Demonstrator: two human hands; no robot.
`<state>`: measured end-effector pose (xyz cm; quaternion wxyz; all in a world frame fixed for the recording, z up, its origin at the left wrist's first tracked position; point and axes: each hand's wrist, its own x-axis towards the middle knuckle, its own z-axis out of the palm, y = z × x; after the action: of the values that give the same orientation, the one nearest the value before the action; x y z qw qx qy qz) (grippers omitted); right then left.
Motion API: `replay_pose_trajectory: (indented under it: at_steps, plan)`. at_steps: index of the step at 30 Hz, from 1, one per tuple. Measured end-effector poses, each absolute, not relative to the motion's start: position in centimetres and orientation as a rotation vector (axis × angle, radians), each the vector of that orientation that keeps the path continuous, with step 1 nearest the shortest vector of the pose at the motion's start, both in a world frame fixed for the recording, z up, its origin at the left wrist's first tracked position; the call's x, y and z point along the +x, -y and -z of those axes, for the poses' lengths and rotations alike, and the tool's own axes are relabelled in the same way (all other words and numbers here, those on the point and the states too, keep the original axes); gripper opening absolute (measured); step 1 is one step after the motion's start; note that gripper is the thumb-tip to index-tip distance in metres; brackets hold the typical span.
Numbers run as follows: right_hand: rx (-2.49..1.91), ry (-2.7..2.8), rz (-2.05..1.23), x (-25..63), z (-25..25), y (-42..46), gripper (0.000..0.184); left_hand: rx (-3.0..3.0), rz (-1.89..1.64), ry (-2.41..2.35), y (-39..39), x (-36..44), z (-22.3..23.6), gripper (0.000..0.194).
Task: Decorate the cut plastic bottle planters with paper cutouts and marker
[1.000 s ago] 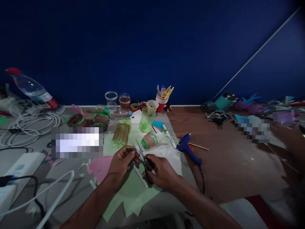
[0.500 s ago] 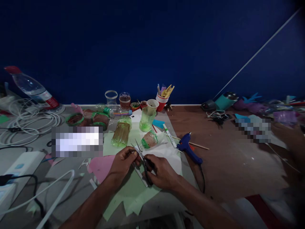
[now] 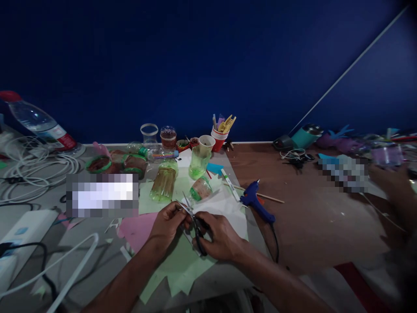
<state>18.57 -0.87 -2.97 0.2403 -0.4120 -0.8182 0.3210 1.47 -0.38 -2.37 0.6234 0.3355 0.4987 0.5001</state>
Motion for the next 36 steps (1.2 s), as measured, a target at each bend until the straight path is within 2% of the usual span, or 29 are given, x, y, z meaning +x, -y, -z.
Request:
replay_pose_trajectory:
  at_steps: [20, 36]
  plan:
    - [-1.136, 2.243, -0.952, 18.4, 4.0, 1.3, 0.036, 0.677, -1.126, -1.062, 0.5, 1.5, 2.7, 0.026]
    - [-1.117, 2.194, -1.028, 18.4, 3.2, 1.5, 0.033, 0.670, -1.113, -0.984, 0.6, 1.4, 4.2, 0.023]
